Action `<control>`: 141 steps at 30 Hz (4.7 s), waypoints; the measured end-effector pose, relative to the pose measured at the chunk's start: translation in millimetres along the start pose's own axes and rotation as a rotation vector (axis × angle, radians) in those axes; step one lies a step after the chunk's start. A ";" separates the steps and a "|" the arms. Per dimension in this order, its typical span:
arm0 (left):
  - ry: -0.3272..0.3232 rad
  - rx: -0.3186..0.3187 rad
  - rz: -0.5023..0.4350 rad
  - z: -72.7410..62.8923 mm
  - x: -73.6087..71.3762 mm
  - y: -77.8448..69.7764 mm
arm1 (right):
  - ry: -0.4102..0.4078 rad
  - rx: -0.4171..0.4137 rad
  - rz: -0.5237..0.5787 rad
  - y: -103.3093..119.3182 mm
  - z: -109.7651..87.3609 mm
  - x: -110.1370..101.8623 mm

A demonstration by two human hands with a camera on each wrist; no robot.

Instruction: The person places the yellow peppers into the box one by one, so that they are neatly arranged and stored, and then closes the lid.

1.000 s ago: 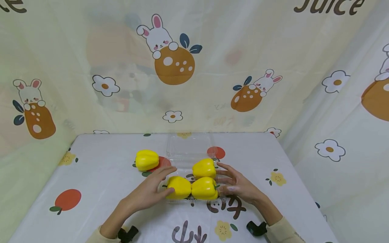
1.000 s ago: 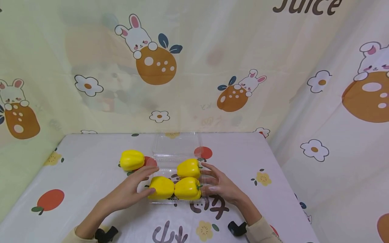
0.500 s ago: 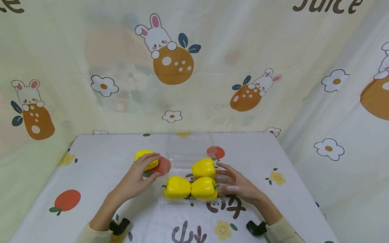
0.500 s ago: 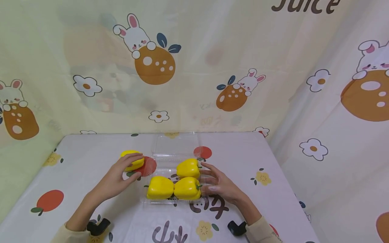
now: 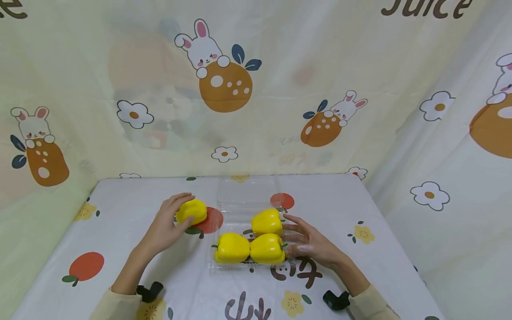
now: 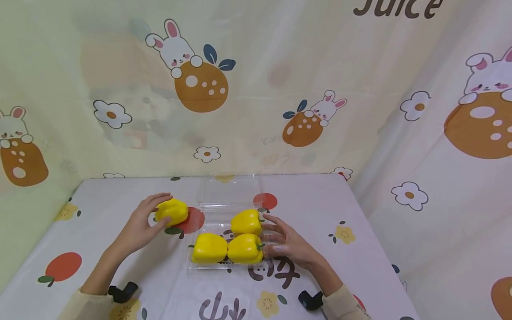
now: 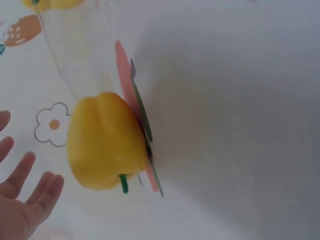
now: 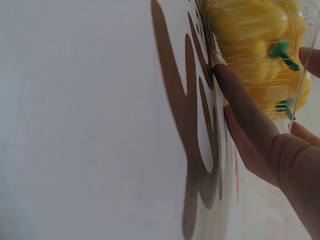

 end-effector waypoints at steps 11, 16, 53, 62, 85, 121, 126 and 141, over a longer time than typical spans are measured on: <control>-0.008 -0.089 -0.004 6.0 -4.3 30.8 | 0.002 0.002 0.000 0.8 -0.1 0.0; 0.016 -0.121 -0.050 7.8 -3.9 43.3 | 0.002 0.003 0.002 1.8 0.0 0.3; 0.218 -0.324 -0.301 13.5 18.2 89.2 | 0.026 -0.022 0.031 1.8 -1.3 -0.7; 0.221 -0.346 -0.313 12.3 20.0 91.1 | 0.016 -0.008 0.023 -0.6 -0.2 -0.8; 0.201 -0.347 -0.348 9.1 11.2 85.9 | 0.000 0.013 0.017 -1.3 0.7 -1.0; 0.181 -0.277 -0.272 16.7 -0.1 21.5 | 0.004 0.008 0.017 -0.6 -0.3 -0.2; 0.204 -0.277 -0.270 16.9 3.2 8.4 | 0.001 0.007 0.018 -1.5 0.1 -0.2; 0.235 -0.262 -0.285 18.9 13.9 -6.8 | -0.007 0.013 -0.001 -0.4 0.7 -1.0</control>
Point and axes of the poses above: each hand's wrist, its own z-axis towards the middle knuckle, its own x-axis out of the palm, y = z × x, the point moved 7 cm from there along z, towards the middle knuckle, and after that the axes turned 1 degree about x, right-handed, at the moved point
